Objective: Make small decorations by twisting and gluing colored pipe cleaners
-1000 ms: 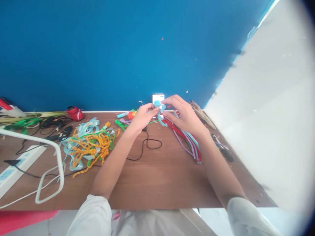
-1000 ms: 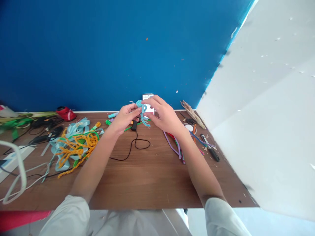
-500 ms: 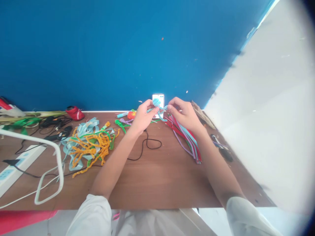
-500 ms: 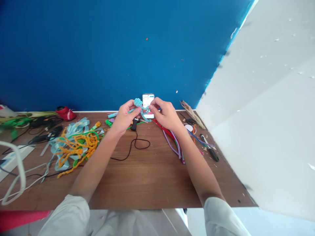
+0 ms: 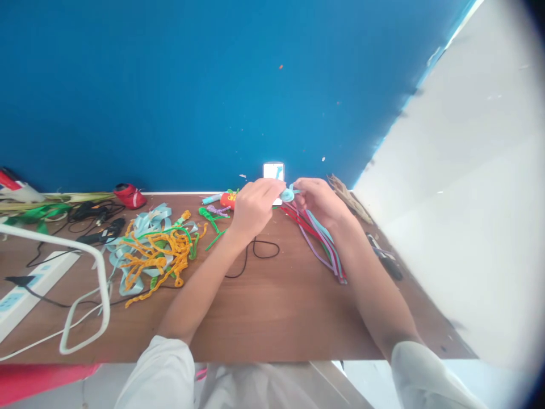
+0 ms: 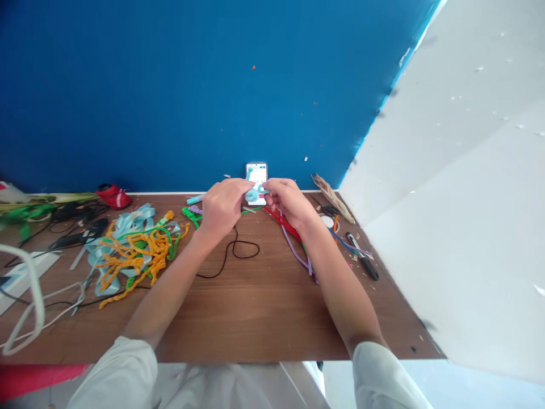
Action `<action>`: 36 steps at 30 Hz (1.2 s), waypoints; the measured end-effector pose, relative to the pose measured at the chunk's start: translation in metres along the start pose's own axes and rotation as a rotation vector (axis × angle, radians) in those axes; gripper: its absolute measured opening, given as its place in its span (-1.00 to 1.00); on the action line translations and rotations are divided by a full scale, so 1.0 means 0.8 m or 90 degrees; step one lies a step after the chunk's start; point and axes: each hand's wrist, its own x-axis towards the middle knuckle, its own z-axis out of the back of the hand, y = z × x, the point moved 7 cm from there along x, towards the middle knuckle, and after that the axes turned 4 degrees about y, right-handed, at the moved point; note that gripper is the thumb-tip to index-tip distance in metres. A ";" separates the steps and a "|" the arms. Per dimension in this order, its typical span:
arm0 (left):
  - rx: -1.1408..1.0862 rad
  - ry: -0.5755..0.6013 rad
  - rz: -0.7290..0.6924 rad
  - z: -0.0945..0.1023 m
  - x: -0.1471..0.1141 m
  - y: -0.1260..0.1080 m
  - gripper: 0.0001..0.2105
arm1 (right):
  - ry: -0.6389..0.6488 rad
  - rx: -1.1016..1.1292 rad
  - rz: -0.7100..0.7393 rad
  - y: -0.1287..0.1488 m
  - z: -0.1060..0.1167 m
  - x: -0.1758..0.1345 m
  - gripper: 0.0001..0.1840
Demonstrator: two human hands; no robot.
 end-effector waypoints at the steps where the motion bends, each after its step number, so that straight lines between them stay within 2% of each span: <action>1: 0.014 -0.019 0.000 0.000 -0.001 0.000 -0.82 | 0.007 0.012 -0.007 -0.003 -0.001 0.001 -0.76; 3: -0.009 -0.066 0.050 0.003 -0.002 0.009 -0.86 | -0.016 -0.028 0.046 0.003 0.001 0.001 -0.78; 6: -0.214 -0.066 0.183 0.000 0.001 0.036 -0.94 | -0.083 -0.221 0.238 0.034 0.002 -0.012 -0.76; 8: -0.396 0.007 0.275 -0.012 0.002 0.049 -0.89 | -0.078 -0.397 0.365 0.053 -0.009 -0.024 -0.70; 10: -0.518 0.082 0.343 -0.022 0.000 0.053 -0.79 | -0.045 -0.563 0.465 0.062 -0.022 -0.034 -0.71; 12: -0.601 0.156 0.367 -0.030 -0.003 0.049 -0.70 | -0.015 -0.685 0.524 0.061 -0.029 -0.038 -0.74; 14: -0.651 0.202 0.361 -0.033 -0.006 0.044 -0.66 | 0.001 -0.748 0.547 0.056 -0.030 -0.036 -0.75; 16: -0.681 0.230 0.355 -0.033 -0.007 0.042 -0.66 | 0.008 -0.752 0.554 0.053 -0.029 -0.035 -0.77; 20: -0.773 0.277 0.365 -0.028 -0.006 0.037 -0.69 | -0.024 -0.653 0.569 0.062 -0.024 -0.038 -0.81; 23: -0.830 0.283 0.337 -0.019 0.000 0.027 -0.48 | -0.096 -0.578 0.566 0.073 -0.016 -0.044 -0.87; 26: -0.819 0.297 0.286 -0.018 0.001 0.016 -0.34 | -0.178 -0.543 0.557 0.077 -0.006 -0.048 -0.88; 29: -0.786 0.331 0.252 -0.029 -0.003 0.006 -0.40 | -0.156 -0.537 0.556 0.076 -0.010 -0.049 -0.82; 32: -0.759 0.266 0.272 -0.038 -0.004 0.012 -0.54 | -0.095 -0.541 0.572 0.076 -0.021 -0.052 -0.75; 36: -0.765 0.176 0.312 -0.042 -0.002 0.025 -0.66 | -0.062 -0.594 0.586 0.078 -0.030 -0.054 -0.76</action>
